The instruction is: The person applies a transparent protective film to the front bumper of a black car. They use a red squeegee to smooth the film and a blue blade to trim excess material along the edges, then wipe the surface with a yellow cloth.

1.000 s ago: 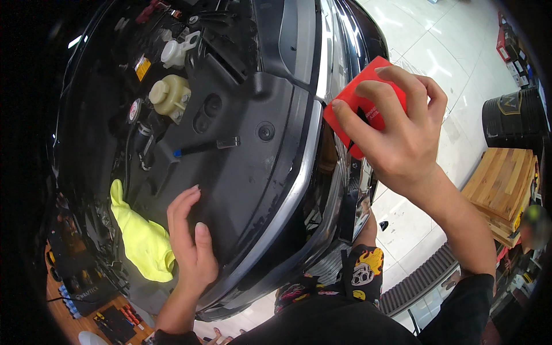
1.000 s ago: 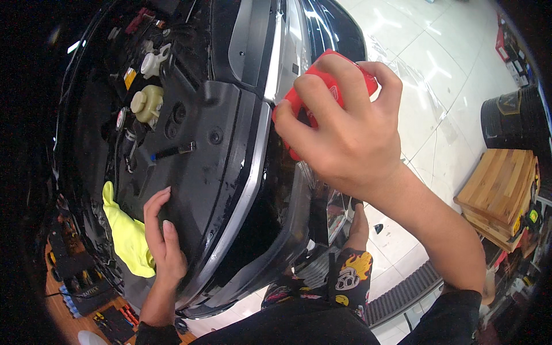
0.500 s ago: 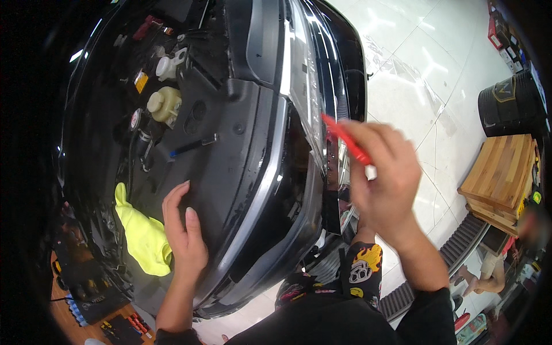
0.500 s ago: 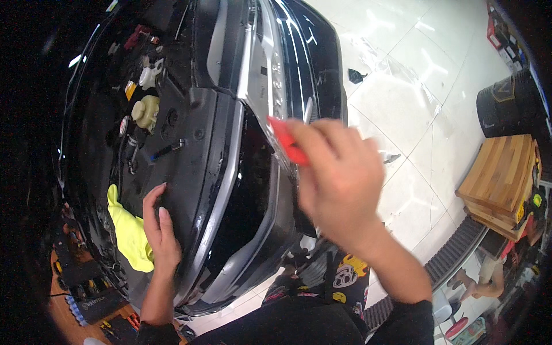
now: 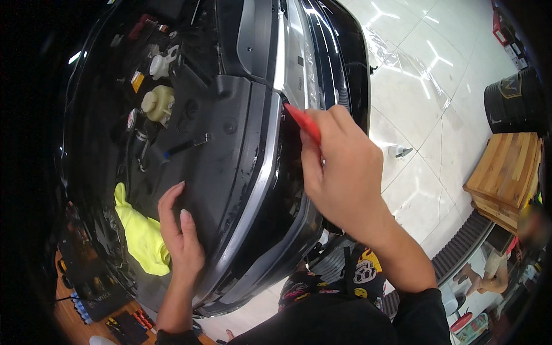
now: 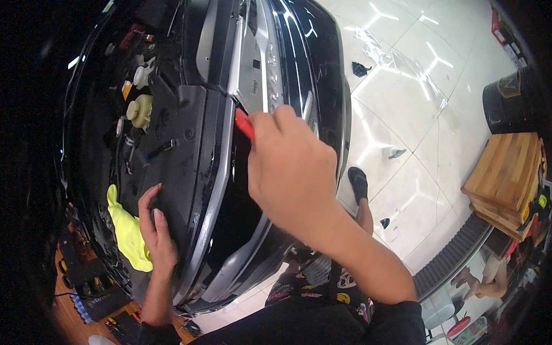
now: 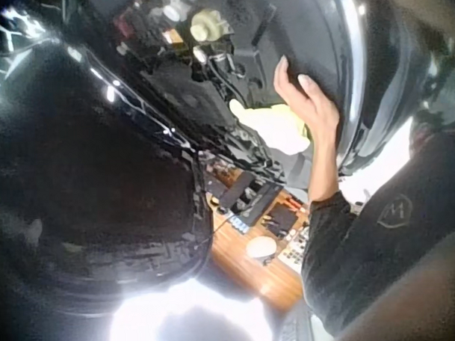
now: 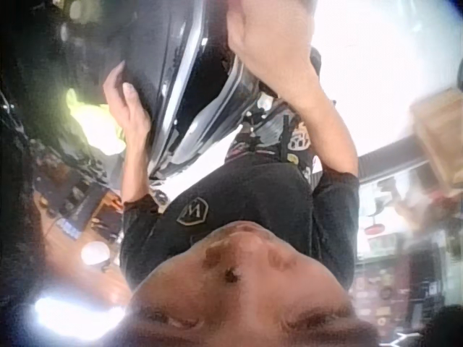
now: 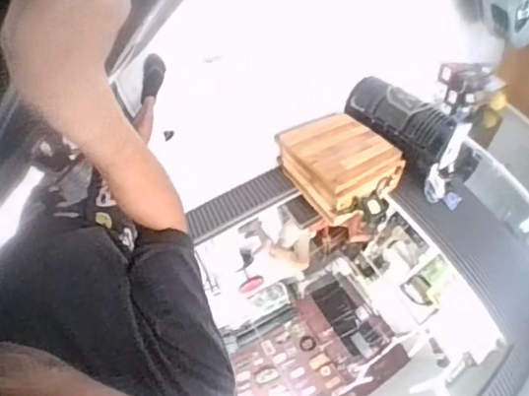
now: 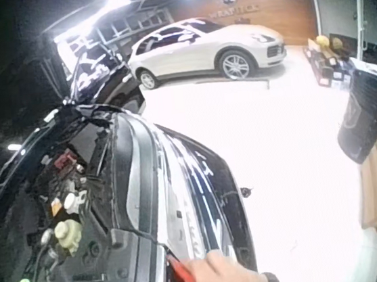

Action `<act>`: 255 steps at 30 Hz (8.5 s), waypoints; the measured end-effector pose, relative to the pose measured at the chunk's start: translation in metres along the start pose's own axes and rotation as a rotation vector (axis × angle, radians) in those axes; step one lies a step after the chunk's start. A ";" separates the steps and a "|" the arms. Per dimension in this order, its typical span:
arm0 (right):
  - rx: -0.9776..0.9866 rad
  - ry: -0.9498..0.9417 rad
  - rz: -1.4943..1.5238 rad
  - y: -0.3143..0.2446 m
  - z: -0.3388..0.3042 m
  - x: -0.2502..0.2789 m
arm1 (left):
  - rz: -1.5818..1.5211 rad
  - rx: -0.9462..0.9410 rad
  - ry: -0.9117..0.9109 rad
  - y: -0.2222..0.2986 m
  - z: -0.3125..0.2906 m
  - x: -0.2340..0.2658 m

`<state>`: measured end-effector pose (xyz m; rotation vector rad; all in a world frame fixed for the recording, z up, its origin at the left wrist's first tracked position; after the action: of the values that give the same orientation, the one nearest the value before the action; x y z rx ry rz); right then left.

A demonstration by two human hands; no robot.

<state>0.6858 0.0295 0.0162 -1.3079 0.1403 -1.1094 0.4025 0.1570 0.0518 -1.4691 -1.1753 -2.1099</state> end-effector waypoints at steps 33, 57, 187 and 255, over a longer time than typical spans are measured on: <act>0.307 -0.224 0.635 0.001 -0.076 0.074 | 0.089 -0.013 0.084 0.006 -0.002 -0.001; 0.413 -0.379 -0.336 0.006 0.087 0.009 | 0.057 -0.041 0.081 0.005 -0.001 -0.001; 0.340 -0.093 0.600 -0.014 0.126 0.039 | 0.246 -0.201 -0.182 0.152 0.162 -0.057; -0.144 -0.157 0.672 0.062 -0.041 -0.009 | 0.346 -0.296 -0.170 0.167 0.157 -0.067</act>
<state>0.6905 -0.0013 -0.0518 -1.3263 0.5092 -0.4285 0.6384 0.1625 0.0880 -1.8589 -0.6135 -2.0067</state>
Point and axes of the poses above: each hand's wrist, its own z-axis towards the middle knuckle, its own x-axis out of the back of the hand, y = z × x, the point moved 2 cm from there along z, towards the middle knuckle, and after that the axes turned 3 degrees about z, right-handed, at the moved point
